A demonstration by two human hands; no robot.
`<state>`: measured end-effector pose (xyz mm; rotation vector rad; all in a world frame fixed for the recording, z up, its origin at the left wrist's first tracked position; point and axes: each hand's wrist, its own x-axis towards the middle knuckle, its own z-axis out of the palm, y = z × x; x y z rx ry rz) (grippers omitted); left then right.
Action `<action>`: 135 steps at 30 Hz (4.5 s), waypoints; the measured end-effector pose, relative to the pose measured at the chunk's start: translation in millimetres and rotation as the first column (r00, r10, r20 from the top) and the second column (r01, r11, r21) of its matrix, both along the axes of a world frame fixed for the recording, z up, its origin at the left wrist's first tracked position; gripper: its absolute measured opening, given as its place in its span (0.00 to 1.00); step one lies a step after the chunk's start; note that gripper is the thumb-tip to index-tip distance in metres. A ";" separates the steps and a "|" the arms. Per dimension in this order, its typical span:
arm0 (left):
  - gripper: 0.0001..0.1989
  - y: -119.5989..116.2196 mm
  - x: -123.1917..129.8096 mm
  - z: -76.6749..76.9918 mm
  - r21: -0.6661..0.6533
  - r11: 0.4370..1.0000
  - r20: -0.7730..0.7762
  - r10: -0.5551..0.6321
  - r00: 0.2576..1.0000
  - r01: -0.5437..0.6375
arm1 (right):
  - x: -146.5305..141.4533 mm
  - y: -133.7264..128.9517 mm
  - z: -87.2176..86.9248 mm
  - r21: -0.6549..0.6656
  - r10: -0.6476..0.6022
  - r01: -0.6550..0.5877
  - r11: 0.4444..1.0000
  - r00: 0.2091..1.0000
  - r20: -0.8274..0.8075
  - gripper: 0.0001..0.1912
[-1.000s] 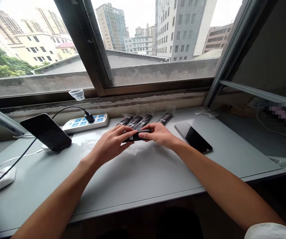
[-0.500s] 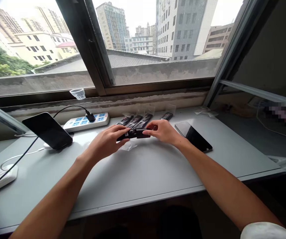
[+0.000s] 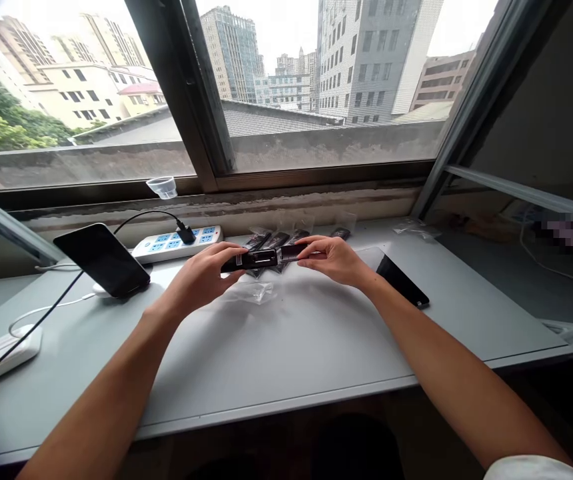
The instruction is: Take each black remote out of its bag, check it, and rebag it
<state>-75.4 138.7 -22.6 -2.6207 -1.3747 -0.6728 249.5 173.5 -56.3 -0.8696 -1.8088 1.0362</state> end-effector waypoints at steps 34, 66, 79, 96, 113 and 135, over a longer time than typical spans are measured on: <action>0.17 -1.0 2.9 -1.3 0.033 0.999 0.015 -0.010 1.000 0.009 | -2.6 -5.2 1.9 0.103 -0.015 -0.007 0.995 0.978 0.206 0.18; 0.16 -10.0 31.5 -5.8 0.121 0.967 0.066 -0.234 0.970 0.225 | -18.8 -11.4 1.0 -0.142 0.119 -0.109 0.984 0.991 0.064 0.26; 0.19 -16.5 44.2 -4.3 0.071 0.934 0.108 -0.357 0.928 0.351 | -23.0 -19.5 10.0 -0.272 0.158 -0.158 0.949 0.987 -0.022 0.17; 0.29 -9.5 -1.6 4.6 -0.424 0.899 -0.011 -0.128 0.992 0.111 | -9.0 -9.2 7.9 -0.505 0.008 -0.137 0.852 0.969 -0.248 0.70; 0.28 -24.3 36.7 13.0 -0.683 0.704 0.401 0.136 0.906 0.196 | -22.2 -14.0 5.0 -0.397 -0.227 0.185 0.899 0.972 -0.061 0.74; 0.21 -13.8 56.3 -3.3 -0.741 0.662 0.500 0.429 0.752 0.115 | -25.9 -23.4 11.7 -0.262 0.092 -0.082 0.962 0.995 0.026 0.28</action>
